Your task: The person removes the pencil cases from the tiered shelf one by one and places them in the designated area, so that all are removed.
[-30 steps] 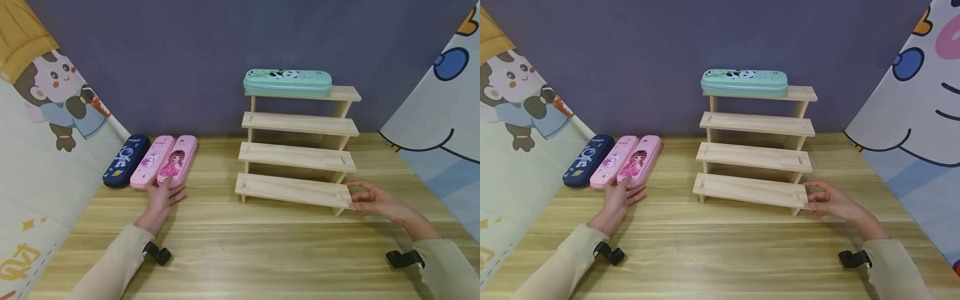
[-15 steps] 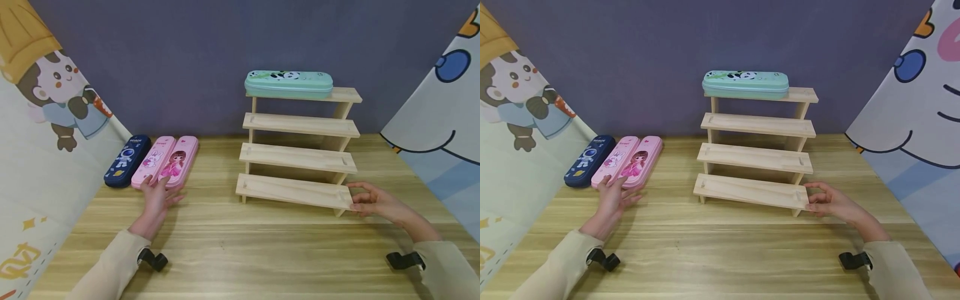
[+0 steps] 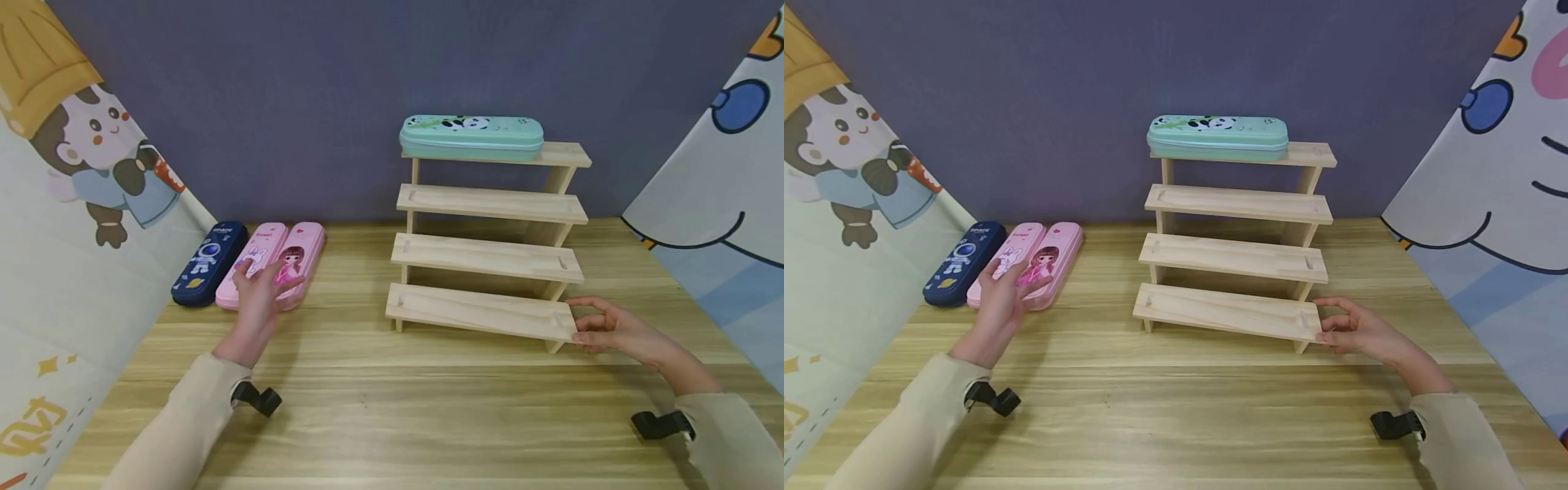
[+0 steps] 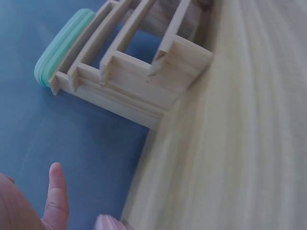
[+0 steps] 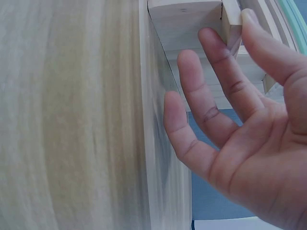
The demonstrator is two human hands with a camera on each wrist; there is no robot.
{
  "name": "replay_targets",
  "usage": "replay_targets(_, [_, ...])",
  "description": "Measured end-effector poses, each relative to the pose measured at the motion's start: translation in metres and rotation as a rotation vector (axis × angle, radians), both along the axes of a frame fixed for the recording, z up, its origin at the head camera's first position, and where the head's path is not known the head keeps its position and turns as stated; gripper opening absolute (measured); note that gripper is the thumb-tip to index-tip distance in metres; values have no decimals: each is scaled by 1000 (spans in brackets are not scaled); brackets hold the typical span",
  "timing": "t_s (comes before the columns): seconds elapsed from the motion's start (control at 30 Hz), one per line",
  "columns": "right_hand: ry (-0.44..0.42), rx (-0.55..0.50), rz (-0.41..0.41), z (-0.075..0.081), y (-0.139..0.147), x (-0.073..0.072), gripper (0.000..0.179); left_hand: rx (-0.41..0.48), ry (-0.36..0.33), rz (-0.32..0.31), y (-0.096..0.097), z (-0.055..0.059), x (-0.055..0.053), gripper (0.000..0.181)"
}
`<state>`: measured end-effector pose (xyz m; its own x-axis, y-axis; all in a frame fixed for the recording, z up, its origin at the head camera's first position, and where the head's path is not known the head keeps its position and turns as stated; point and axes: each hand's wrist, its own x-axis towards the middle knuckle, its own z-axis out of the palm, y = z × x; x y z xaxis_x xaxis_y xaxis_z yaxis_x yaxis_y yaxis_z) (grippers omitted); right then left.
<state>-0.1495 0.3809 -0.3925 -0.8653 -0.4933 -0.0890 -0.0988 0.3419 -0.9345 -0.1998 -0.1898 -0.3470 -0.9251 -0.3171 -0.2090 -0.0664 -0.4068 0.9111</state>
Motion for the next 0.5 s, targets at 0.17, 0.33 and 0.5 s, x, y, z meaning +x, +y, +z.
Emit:
replay_targets(0.17, [-7,6,-12,0,0,0,61,32,10,-14,13,12,-13,71])
replay_targets(0.33, [-12,8,-20,1,-1,0,60,46,24,-57,26,19,-25,71])
replay_targets(0.5, [-17,5,-25,1,-1,0,58,42,78,-87,41,27,-35,68])
